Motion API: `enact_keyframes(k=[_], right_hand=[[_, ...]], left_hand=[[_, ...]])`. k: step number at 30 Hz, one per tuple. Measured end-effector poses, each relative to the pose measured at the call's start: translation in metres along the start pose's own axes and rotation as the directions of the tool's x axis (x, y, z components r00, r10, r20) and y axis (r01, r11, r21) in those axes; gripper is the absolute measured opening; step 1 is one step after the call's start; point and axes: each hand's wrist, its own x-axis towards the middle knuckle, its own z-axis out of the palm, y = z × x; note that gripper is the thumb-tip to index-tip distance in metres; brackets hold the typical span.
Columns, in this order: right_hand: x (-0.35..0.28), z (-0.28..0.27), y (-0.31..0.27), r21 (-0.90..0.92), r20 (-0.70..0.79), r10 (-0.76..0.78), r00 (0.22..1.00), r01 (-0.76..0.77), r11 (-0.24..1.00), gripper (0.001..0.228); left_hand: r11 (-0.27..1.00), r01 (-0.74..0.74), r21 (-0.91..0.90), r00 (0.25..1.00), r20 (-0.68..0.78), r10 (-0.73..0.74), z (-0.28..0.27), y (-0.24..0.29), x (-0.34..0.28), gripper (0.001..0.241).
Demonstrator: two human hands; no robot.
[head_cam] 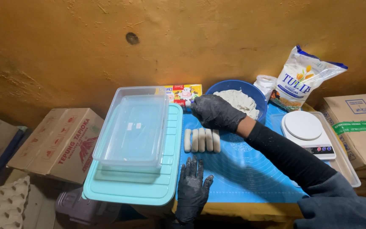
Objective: Shaping dough into small cylinders and weighing them on a digital scale for portion control.
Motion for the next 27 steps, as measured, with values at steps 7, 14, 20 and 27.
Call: enact_keyframes(k=[7, 14, 20, 27], right_hand=[[-0.054, -0.019, 0.024, -0.086, -0.095, -0.004, 0.995, -0.005, 0.996, 0.013], [-0.071, -0.011, 0.026, -0.263, -0.226, -0.151, 0.962, 0.089, 0.961, 0.012], [-0.037, 0.011, 0.013, -0.121, -0.265, -0.209, 0.941, 0.183, 0.976, 0.035], [-0.005, 0.011, -0.023, -0.2, -0.262, -0.276, 0.925, 0.227, 0.953, 0.038]], left_hand=[[0.999, -0.015, 0.03, 1.0, -0.027, 0.015, 0.022, -0.011, -0.007, 0.068], [0.996, -0.031, 0.08, 0.999, -0.041, 0.034, 0.011, -0.006, -0.004, 0.067], [0.998, -0.028, 0.057, 0.998, -0.057, 0.031, 0.014, -0.006, -0.005, 0.067], [0.999, -0.04, 0.017, 0.997, -0.067, 0.041, 0.028, -0.015, -0.01, 0.068]])
